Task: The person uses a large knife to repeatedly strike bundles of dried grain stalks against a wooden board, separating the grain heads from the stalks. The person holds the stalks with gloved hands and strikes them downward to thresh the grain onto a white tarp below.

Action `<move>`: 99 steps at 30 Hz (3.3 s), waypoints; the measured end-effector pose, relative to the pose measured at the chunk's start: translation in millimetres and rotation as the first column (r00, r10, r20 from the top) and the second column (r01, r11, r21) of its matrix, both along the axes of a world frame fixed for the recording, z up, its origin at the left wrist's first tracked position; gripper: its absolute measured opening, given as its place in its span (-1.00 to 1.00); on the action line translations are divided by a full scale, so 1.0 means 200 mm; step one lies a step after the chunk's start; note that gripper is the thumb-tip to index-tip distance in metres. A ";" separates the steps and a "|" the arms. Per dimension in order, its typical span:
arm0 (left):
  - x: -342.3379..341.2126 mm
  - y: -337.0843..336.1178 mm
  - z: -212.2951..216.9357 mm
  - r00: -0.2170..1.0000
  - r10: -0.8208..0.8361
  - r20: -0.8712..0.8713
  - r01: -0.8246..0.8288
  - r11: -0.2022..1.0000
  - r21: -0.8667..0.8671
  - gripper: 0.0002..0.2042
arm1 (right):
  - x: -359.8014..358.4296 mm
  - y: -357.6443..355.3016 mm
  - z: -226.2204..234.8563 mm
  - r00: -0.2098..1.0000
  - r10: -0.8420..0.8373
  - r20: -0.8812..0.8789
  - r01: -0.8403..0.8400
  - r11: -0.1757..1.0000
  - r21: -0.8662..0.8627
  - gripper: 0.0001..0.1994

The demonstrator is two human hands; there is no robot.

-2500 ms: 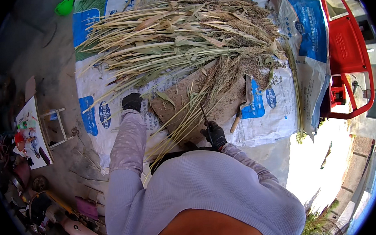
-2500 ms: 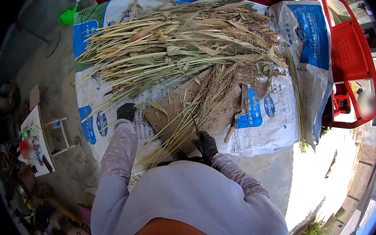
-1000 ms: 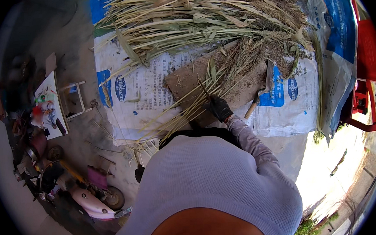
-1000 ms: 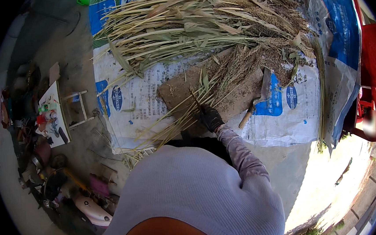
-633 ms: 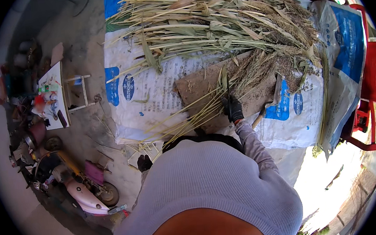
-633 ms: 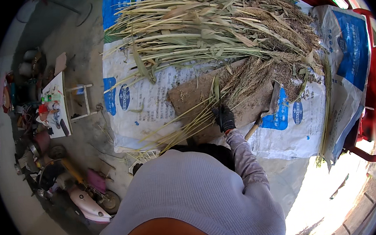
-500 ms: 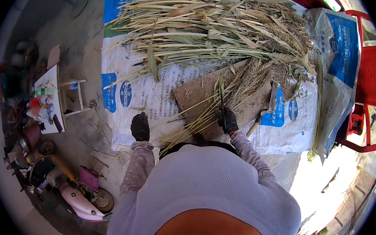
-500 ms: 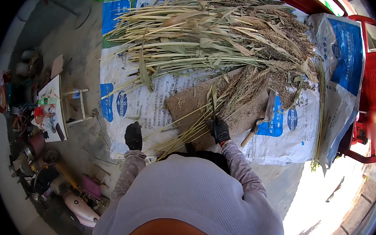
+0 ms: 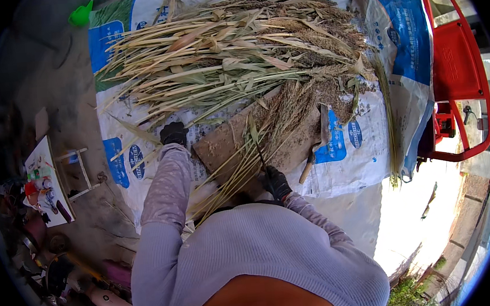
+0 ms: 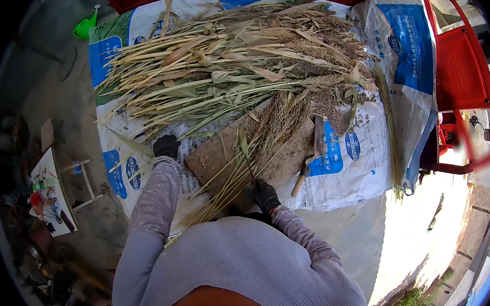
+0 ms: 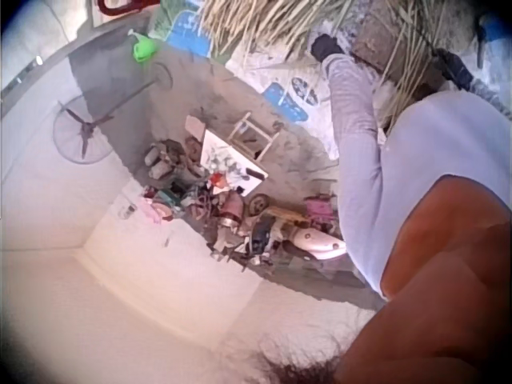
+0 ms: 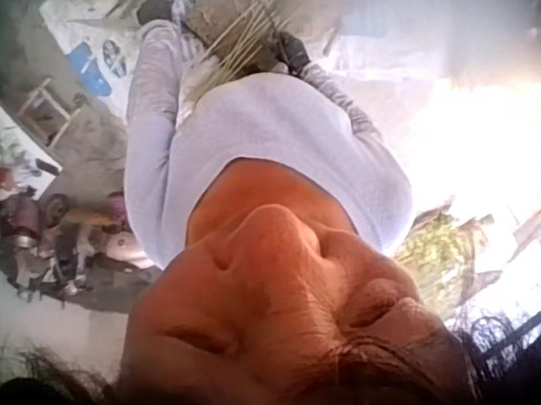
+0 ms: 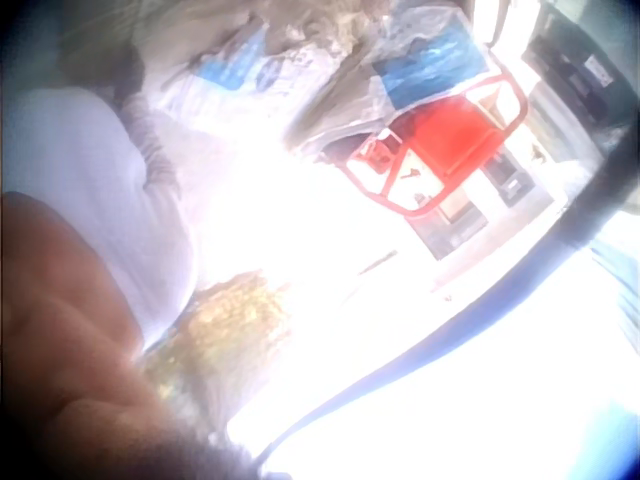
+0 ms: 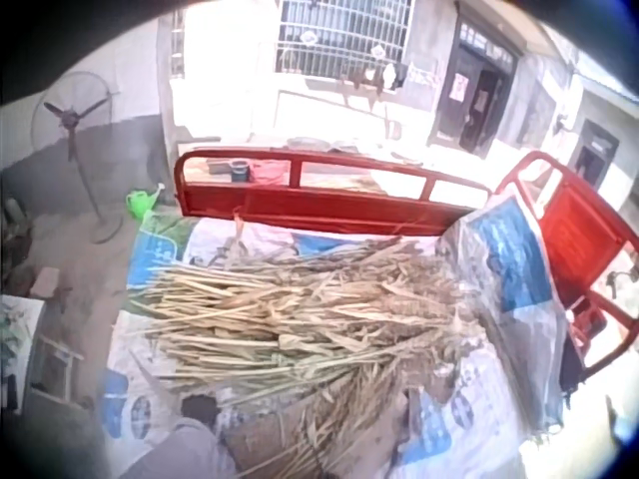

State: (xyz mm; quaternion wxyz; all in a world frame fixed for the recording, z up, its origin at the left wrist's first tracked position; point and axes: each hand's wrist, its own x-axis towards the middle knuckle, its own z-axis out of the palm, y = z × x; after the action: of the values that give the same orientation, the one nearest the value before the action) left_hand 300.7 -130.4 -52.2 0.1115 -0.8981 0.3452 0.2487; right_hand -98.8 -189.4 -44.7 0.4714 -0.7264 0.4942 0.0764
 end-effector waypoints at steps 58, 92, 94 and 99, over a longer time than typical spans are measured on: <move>-1.02 2.05 0.01 0.867 0.423 -0.264 -0.470 0.870 -0.148 -0.66 | 0.22 -0.02 -0.19 0.871 0.445 -0.208 -0.485 0.845 -0.226 -0.51; -1.23 3.87 0.62 0.816 0.578 -0.013 -0.440 0.635 0.635 -0.70 | 0.32 0.10 -0.03 0.904 0.286 -0.319 -0.363 0.907 -0.215 -0.53; -1.13 3.69 0.56 0.843 0.528 0.103 -0.499 0.697 0.515 -0.67 | 0.31 0.11 0.00 0.907 0.256 -0.335 -0.345 0.908 -0.239 -0.53; -0.68 2.31 0.25 0.883 0.441 0.161 -0.320 0.816 -0.482 -0.69 | 0.29 0.06 0.00 0.908 0.312 -0.279 -0.365 0.917 -0.164 -0.52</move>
State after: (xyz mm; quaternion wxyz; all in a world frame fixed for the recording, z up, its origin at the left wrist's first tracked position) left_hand 165.2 332.6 -3.1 -0.1025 -0.9754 0.1862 0.0589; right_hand -41.2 -176.7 -45.1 0.3054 -0.8321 0.4202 0.1941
